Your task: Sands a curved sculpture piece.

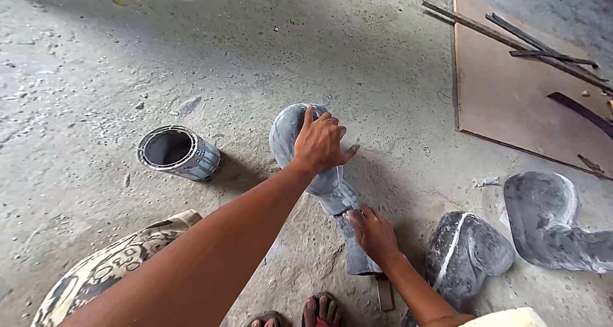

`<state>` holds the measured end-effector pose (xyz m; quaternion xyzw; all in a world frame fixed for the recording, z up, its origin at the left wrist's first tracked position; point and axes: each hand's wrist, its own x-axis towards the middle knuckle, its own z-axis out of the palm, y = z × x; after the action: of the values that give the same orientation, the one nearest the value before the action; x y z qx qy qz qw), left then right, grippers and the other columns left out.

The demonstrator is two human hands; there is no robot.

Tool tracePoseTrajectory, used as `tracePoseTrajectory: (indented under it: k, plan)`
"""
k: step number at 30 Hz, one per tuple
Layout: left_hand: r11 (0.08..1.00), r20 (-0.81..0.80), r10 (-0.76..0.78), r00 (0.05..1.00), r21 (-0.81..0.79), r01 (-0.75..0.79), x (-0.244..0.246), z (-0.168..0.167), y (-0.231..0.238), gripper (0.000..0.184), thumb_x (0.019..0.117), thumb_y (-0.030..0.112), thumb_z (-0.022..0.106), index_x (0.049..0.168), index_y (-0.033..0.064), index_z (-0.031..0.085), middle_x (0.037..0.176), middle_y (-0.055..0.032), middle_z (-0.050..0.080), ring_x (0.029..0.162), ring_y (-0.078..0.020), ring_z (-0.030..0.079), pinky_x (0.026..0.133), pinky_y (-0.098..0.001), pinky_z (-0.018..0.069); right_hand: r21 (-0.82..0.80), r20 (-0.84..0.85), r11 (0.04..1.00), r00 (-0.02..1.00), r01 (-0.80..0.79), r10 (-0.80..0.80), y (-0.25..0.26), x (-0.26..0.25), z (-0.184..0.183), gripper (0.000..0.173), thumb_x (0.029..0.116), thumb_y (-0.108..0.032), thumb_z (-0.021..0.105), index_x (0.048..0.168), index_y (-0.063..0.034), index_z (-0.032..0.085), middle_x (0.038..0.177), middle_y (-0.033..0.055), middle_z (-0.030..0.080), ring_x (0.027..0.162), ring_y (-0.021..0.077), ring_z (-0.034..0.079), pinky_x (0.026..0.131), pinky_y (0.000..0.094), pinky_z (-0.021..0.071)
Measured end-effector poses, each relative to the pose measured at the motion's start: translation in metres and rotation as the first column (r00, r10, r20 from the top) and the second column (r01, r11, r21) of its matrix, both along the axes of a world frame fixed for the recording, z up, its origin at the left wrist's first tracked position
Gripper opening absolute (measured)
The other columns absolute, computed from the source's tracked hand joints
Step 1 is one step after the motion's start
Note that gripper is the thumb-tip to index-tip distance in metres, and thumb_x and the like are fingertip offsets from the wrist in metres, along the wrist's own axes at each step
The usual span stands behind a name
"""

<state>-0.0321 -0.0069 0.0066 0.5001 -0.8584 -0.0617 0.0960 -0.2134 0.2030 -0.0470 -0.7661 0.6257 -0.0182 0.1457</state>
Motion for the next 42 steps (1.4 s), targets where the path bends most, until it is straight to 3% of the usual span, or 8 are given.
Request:
tracePoseTrajectory:
  k: [13,19,23,27,32,36,38,42]
  plan:
    - [1.000,-0.024,-0.011,1.000,-0.025,0.010,0.003,0.001,-0.001,0.064,0.0833,0.079,0.053,0.075,0.0173,0.068,0.085,-0.0022,0.068,0.101,-0.0245,0.066,0.115,-0.0595,0.0300,0.101,0.103,0.975,0.973,0.198,-0.208,-0.005,0.004,0.005,0.034,0.1059,-0.041,0.047,0.117,-0.0245,0.075,0.113,0.0035,0.070,0.094,0.0200,0.071,0.077,0.0431,0.0614]
    - [0.995,-0.037,0.090,0.995,-0.048,-0.092,0.015,-0.002,-0.001,0.069,0.0800,0.086,0.049,0.074,0.0194,0.067,0.083,-0.0016,0.067,0.096,-0.0251,0.065,0.107,-0.0609,0.0360,0.124,0.525,0.739,0.588,0.663,-0.616,0.041,-0.035,0.015,0.045,0.0915,-0.041,0.071,0.124,-0.0100,0.067,0.096,0.0012,0.073,0.083,0.0116,0.071,0.075,0.0374,0.0619]
    - [0.994,-0.040,0.091,0.995,-0.062,-0.094,0.014,-0.002,0.000,0.071,0.0799,0.088,0.046,0.072,0.0198,0.065,0.082,-0.0021,0.065,0.095,-0.0268,0.065,0.106,-0.0622,0.0356,0.155,0.747,0.635,0.331,0.757,-0.577,0.061,-0.052,0.032,0.030,0.1028,-0.024,0.058,0.118,0.0023,0.063,0.098,0.0082,0.074,0.087,0.0191,0.073,0.077,0.0359,0.0637]
    - [0.996,-0.024,0.068,0.997,-0.063,-0.070,0.007,-0.001,0.005,0.068,0.0808,0.085,0.049,0.072,0.0200,0.065,0.082,-0.0023,0.065,0.097,-0.0268,0.064,0.108,-0.0615,0.0332,0.102,0.713,0.779,0.501,0.618,-0.491,0.041,-0.038,0.027,0.053,0.1067,-0.036,0.051,0.144,0.0017,0.050,0.123,0.0081,0.070,0.111,0.0144,0.068,0.098,0.0348,0.0583]
    - [0.995,-0.016,0.068,0.998,-0.075,-0.069,0.005,-0.001,0.004,0.067,0.0831,0.083,0.048,0.071,0.0183,0.064,0.081,-0.0039,0.064,0.096,-0.0284,0.064,0.103,-0.0620,0.0350,0.196,0.254,0.967,0.944,0.163,-0.211,0.032,0.042,-0.004,0.039,0.1010,-0.040,0.056,0.119,-0.0087,0.072,0.162,0.0315,0.028,0.153,0.0452,0.024,0.124,0.0596,0.0248]
    - [0.993,-0.043,0.058,0.997,-0.103,-0.062,0.012,-0.002,0.010,0.065,0.0832,0.080,0.048,0.070,0.0186,0.062,0.078,-0.0037,0.062,0.093,-0.0289,0.063,0.101,-0.0618,0.0354,0.394,0.388,0.914,0.919,-0.098,-0.068,0.054,0.068,0.015,0.033,0.1058,-0.036,0.051,0.118,-0.0105,0.068,0.118,0.0169,0.072,0.108,0.0286,0.071,0.111,0.0505,0.0467]
    - [0.993,-0.054,0.054,0.997,-0.104,-0.059,0.014,-0.002,0.011,0.065,0.0821,0.080,0.051,0.070,0.0179,0.063,0.079,-0.0045,0.063,0.093,-0.0298,0.063,0.099,-0.0618,0.0352,0.260,0.486,0.965,0.858,0.040,-0.167,0.056,0.056,0.014,0.031,0.1051,-0.036,0.054,0.113,-0.0108,0.070,0.094,0.0053,0.075,0.093,0.0190,0.073,0.104,0.0456,0.0517]
    - [0.994,-0.069,0.055,0.996,-0.086,-0.061,0.015,-0.002,0.014,0.064,0.0825,0.079,0.052,0.072,0.0167,0.064,0.081,-0.0058,0.064,0.095,-0.0314,0.063,0.102,-0.0635,0.0341,0.020,0.505,0.924,0.794,0.382,-0.339,0.039,0.017,-0.005,0.035,0.1035,-0.042,0.055,0.110,-0.0106,0.069,0.155,0.0156,0.048,0.139,0.0264,0.052,0.114,0.0469,0.0448]
